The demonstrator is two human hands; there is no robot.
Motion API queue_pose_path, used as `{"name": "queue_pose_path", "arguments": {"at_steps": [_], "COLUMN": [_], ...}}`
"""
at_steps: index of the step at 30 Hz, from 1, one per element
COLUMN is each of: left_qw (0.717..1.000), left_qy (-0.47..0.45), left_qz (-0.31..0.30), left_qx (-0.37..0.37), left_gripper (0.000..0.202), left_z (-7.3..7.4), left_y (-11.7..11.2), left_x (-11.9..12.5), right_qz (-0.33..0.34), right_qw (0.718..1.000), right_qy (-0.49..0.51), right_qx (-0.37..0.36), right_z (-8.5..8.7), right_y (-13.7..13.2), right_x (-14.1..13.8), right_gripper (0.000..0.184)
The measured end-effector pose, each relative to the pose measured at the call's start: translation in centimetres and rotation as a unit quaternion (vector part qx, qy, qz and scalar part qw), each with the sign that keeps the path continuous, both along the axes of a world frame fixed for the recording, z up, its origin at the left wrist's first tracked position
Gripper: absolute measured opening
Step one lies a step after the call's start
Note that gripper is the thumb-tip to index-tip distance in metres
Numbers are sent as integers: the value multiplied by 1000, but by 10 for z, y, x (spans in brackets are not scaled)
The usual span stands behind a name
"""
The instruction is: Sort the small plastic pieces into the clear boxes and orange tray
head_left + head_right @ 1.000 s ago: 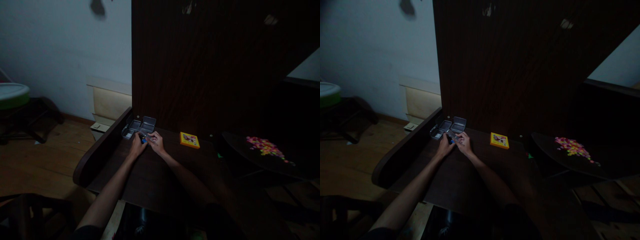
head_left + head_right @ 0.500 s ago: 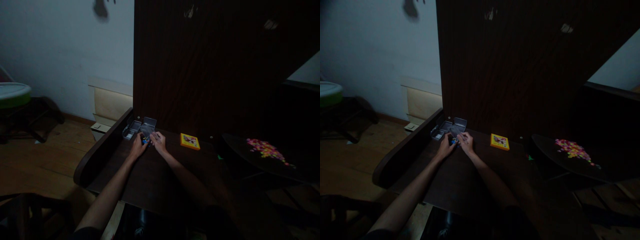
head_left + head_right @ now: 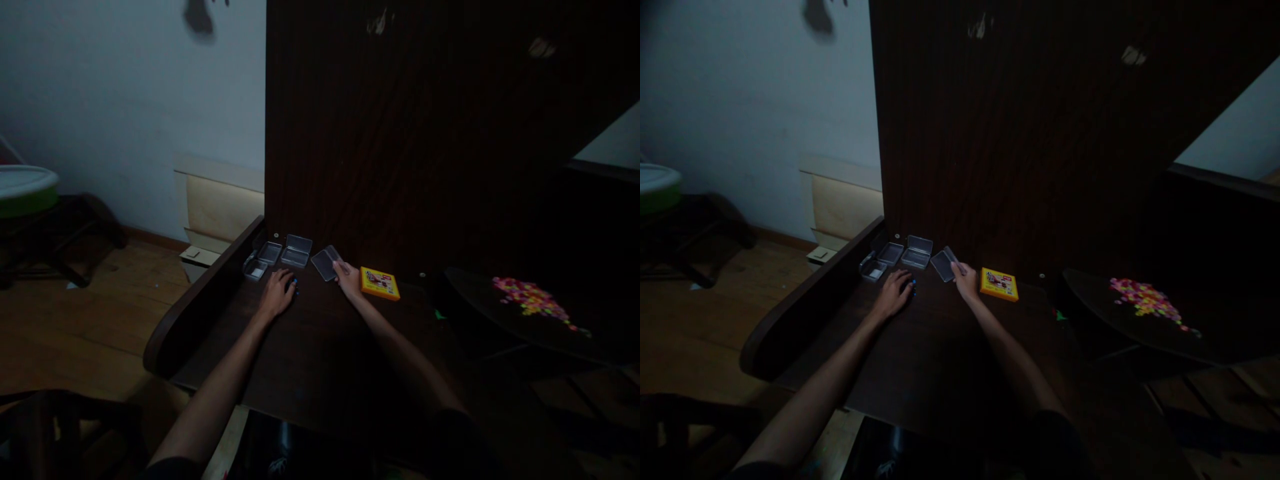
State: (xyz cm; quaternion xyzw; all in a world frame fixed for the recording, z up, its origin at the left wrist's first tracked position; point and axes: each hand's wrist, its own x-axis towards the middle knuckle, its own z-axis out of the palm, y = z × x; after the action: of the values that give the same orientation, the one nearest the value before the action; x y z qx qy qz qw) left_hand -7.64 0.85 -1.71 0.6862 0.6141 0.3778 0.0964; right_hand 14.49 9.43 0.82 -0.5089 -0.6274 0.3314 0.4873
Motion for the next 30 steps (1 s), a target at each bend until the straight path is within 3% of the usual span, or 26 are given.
{"name": "queue_pose_path", "arguments": {"at_steps": [5,9,18,30], "left_qw": [995,994,994,996], "left_qy": [86,101,96,82], "left_qz": [29,-8,-29,-39], "left_qx": [-35,-29,-34,-23], "left_gripper": [62,52,35,36], "left_z": [5,4,6,1], "left_y": [-5,-5,-6,-3], "left_x": [7,8,9,6], "right_qz": [-1,14,44,-113], "right_qw": [996,989,976,972], "right_qy": [-92,-148,-213,-206], "right_qx": [-20,-28,-18,-22], "right_z": [0,1,7,-10], "right_y": [18,28,46,48], "right_x": [18,19,14,11], "right_gripper": [60,56,36,26]}}
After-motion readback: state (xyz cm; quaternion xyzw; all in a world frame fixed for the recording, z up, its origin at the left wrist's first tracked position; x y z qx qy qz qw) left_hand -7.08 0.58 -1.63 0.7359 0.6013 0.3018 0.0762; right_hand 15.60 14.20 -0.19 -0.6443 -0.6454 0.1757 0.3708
